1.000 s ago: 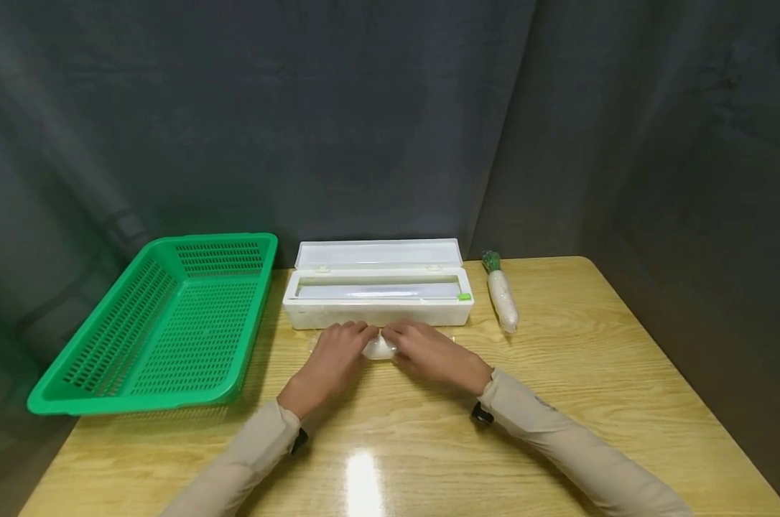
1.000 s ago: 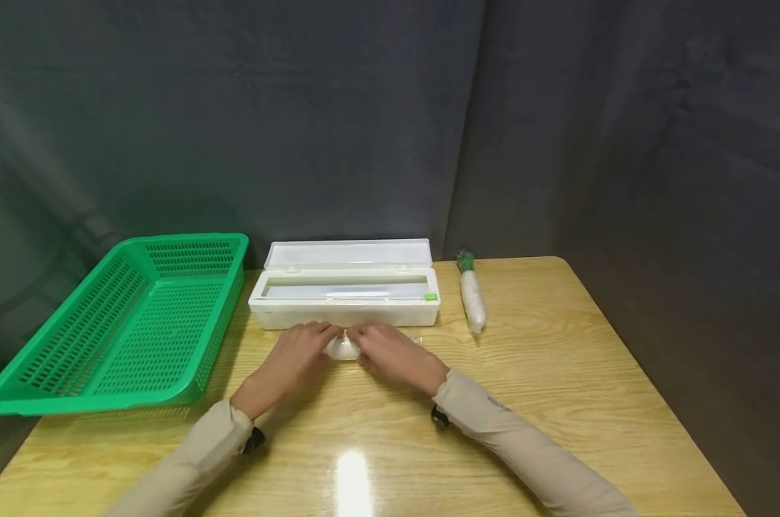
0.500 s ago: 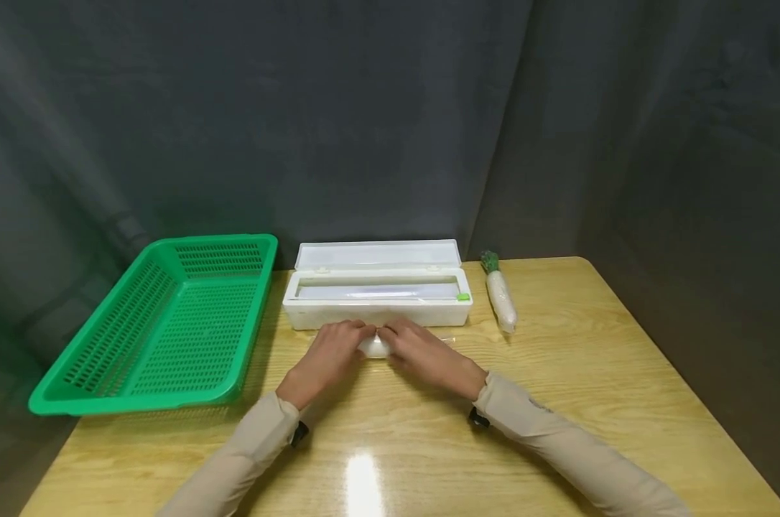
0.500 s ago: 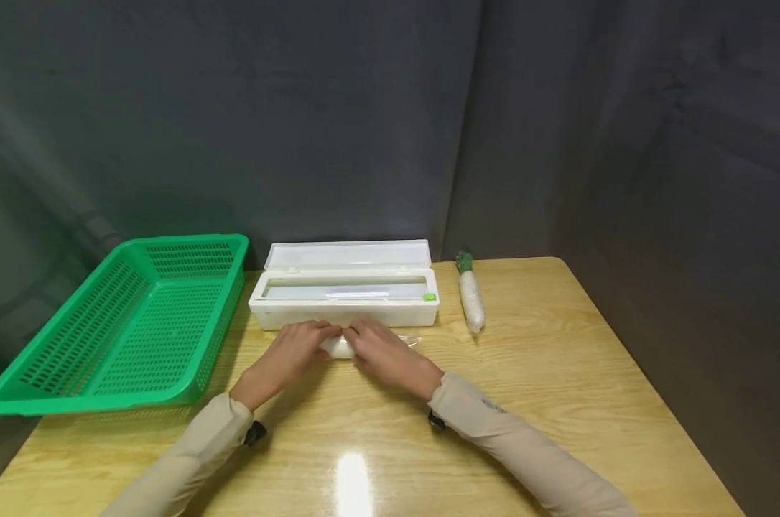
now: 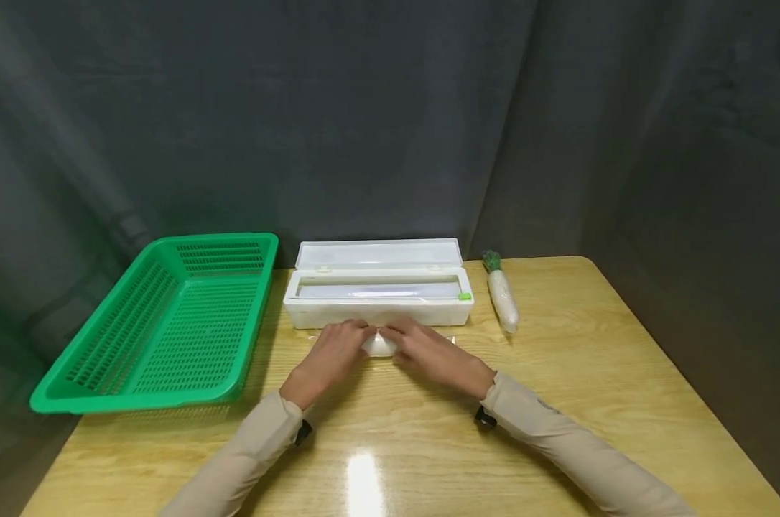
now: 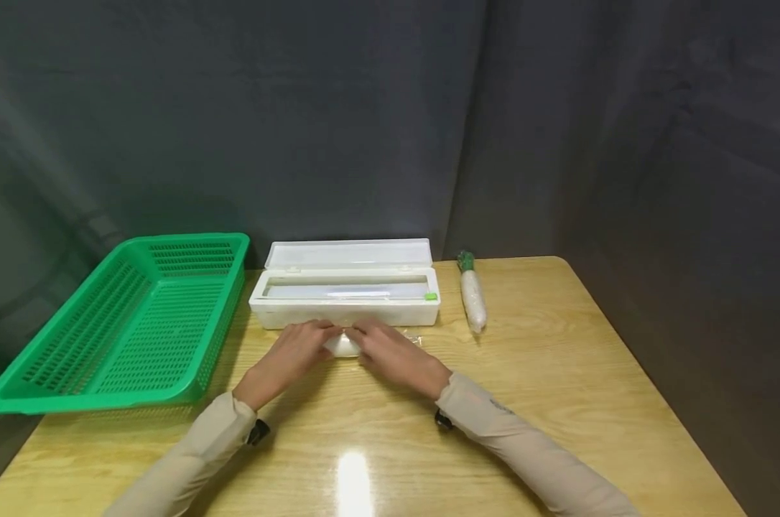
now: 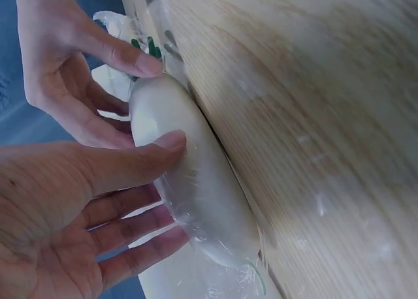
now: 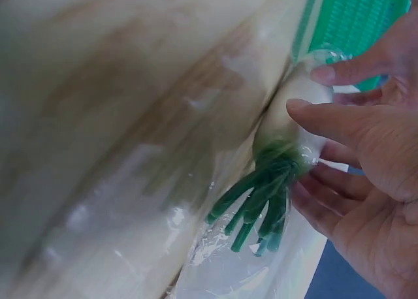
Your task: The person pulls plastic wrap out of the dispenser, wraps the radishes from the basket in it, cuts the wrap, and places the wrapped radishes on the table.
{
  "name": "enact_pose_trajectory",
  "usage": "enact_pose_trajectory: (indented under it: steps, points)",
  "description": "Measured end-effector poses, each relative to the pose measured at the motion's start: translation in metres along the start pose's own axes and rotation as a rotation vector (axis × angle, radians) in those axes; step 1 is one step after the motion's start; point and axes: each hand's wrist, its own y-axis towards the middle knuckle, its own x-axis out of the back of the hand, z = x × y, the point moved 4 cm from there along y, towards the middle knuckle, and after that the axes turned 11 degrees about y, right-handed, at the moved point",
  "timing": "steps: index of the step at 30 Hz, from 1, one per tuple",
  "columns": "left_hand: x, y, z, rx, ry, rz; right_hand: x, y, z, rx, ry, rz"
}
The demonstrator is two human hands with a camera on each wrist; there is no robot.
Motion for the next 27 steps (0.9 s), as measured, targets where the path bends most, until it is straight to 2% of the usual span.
enact_pose_trajectory:
  steps: [5, 14, 17, 20, 23, 27]
  points:
    - [0.000, -0.001, 0.004, 0.015, 0.024, 0.000, -0.002, 0.005, 0.001, 0.011, -0.012, -0.010]
    - [-0.005, -0.001, 0.000, -0.031, 0.084, -0.060, 0.000, 0.002, -0.004, -0.036, 0.063, -0.003]
    - [-0.004, -0.001, 0.000, -0.041, 0.094, -0.059, 0.004, 0.003, -0.005, -0.058, 0.083, 0.031]
    - [-0.003, 0.000, -0.001, -0.055, 0.091, -0.036, 0.014, 0.003, -0.007, -0.060, 0.085, 0.021]
    - [-0.001, 0.000, 0.000, -0.062, 0.082, -0.016, 0.030, 0.002, -0.012, -0.040, 0.055, -0.087]
    - [0.000, -0.001, 0.000, -0.062, 0.064, -0.004, 0.052, -0.008, -0.026, -0.076, 0.021, -0.338]
